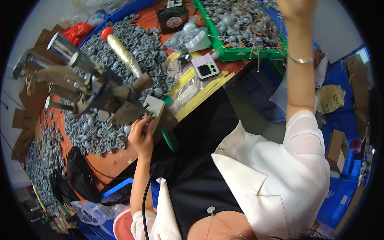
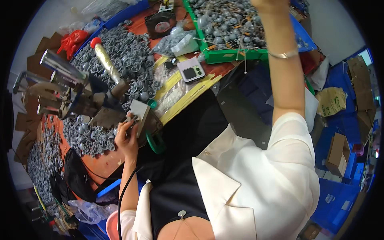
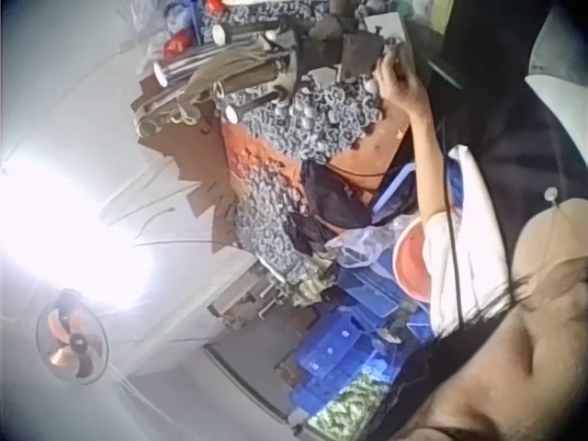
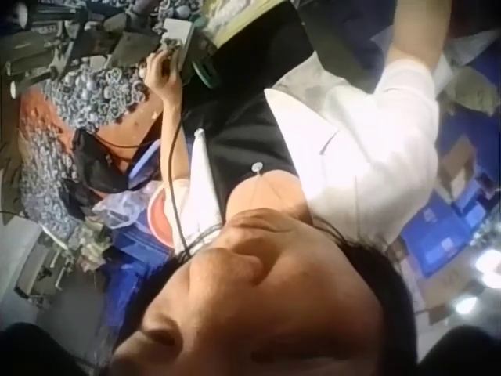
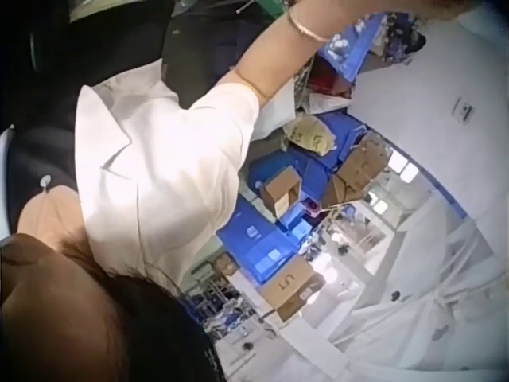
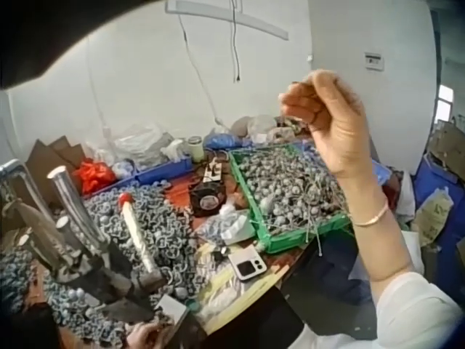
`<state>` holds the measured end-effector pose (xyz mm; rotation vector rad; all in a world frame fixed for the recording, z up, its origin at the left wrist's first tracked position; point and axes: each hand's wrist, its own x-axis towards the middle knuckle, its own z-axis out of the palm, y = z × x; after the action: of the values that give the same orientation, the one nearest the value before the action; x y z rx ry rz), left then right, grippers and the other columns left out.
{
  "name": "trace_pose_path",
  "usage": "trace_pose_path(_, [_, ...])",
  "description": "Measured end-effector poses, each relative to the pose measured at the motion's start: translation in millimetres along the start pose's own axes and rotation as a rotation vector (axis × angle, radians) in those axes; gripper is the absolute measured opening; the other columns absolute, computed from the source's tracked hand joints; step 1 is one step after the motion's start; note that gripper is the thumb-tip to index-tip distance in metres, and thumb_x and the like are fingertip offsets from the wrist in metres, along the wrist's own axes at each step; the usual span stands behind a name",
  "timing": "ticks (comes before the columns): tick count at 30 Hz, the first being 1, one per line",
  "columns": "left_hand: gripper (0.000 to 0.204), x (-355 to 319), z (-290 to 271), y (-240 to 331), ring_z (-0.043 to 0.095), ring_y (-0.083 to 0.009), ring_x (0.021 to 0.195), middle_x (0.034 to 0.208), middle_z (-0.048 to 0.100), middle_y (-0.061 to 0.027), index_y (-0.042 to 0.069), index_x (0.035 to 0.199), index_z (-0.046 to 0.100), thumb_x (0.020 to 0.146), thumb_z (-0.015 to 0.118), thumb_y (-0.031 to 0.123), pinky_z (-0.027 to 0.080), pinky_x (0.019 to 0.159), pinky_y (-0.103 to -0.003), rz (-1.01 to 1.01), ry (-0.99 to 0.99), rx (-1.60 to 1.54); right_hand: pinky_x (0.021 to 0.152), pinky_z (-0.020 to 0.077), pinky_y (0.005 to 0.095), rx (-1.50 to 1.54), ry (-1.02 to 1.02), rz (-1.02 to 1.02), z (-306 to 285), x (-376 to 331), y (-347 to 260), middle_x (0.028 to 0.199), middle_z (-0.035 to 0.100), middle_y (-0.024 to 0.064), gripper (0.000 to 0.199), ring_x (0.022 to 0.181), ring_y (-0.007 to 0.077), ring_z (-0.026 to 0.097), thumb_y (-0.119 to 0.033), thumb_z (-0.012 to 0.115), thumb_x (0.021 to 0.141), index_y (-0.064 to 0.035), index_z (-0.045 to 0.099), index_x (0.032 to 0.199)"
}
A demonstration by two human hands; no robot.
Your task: Assembling small metal components using a manual press machine on a workbench.
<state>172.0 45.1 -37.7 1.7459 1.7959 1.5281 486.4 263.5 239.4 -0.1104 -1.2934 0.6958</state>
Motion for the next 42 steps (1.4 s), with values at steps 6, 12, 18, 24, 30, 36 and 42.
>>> trace_pose_path(6, [0.018,4,-23,-6,0.056,-0.0283,0.077,0.082,0.060,-0.0132,0.001,0.092,0.062,0.076,0.062,-0.006,0.040,0.077,-0.034,0.192,-0.027,0.117,0.049,0.0299,0.0222,0.293,-0.338,0.393,17,-82,-52,0.079,0.064,0.0138,0.022,0.052,0.0114,0.037,-0.020,0.049,0.095,-0.0071,0.050,0.078])
trace_pose_path(12, [0.027,-10,-68,-23,0.059,-0.0242,0.104,0.109,0.063,-0.0137,0.000,0.105,0.062,0.079,0.061,-0.007,0.042,0.092,-0.030,-0.137,0.092,-0.121,0.043,0.0482,0.0260,0.449,-0.750,0.515,92,-162,-32,0.064,0.065,0.0173,0.012,0.048,0.0221,0.062,-0.006,0.065,0.082,0.0033,0.067,0.090])
trace_pose_path(18, [0.023,61,-241,-137,0.063,-0.0341,0.083,0.095,0.066,-0.0194,0.002,0.102,0.065,0.082,0.053,0.002,0.050,0.075,-0.040,-0.147,0.308,0.844,0.048,0.0552,0.0314,0.410,-0.676,1.073,100,-205,-36,0.065,0.064,0.0218,0.014,0.056,0.0292,0.067,0.009,0.069,0.071,0.0101,0.059,0.079])
trace_pose_path(24, [0.026,84,-277,-193,0.064,-0.0354,0.081,0.084,0.065,-0.0206,0.001,0.099,0.064,0.074,0.058,0.000,0.050,0.072,-0.039,-0.388,-0.122,1.012,0.042,0.0476,0.0223,0.256,-0.644,0.947,97,-217,-16,0.066,0.066,0.0174,0.006,0.056,0.0212,0.066,0.007,0.065,0.076,0.0048,0.059,0.076])
trace_pose_path(30, [0.024,79,-272,-186,0.059,-0.0131,0.067,0.073,0.064,-0.0069,0.002,0.098,0.065,0.075,0.071,0.005,0.048,0.062,-0.029,-0.355,0.026,0.564,0.049,0.0468,0.0198,0.072,-0.610,0.890,95,-235,-5,0.067,0.062,0.0116,0.004,0.058,0.0167,0.064,0.009,0.063,0.076,0.0059,0.061,0.078])
trace_pose_path(36, [0.016,68,-230,-135,0.060,-0.0114,0.070,0.082,0.064,-0.0055,0.002,0.093,0.063,0.082,0.070,0.010,0.048,0.065,-0.025,-0.107,0.239,0.465,0.050,0.0423,0.0197,0.000,-0.584,1.040,118,-261,8,0.068,0.058,0.0049,0.001,0.054,0.0077,0.053,0.003,0.061,0.083,0.0027,0.061,0.084])
trace_pose_path(42, [0.019,13,-114,-14,0.063,-0.0121,0.075,0.083,0.065,-0.0048,-0.001,0.103,0.060,0.085,0.064,0.000,0.051,0.068,-0.023,-0.410,0.162,-0.404,0.048,0.0402,0.0217,-0.188,-0.561,0.869,156,-301,22,0.063,0.056,0.0010,0.010,0.054,0.0052,0.052,-0.004,0.066,0.084,0.0002,0.058,0.082])
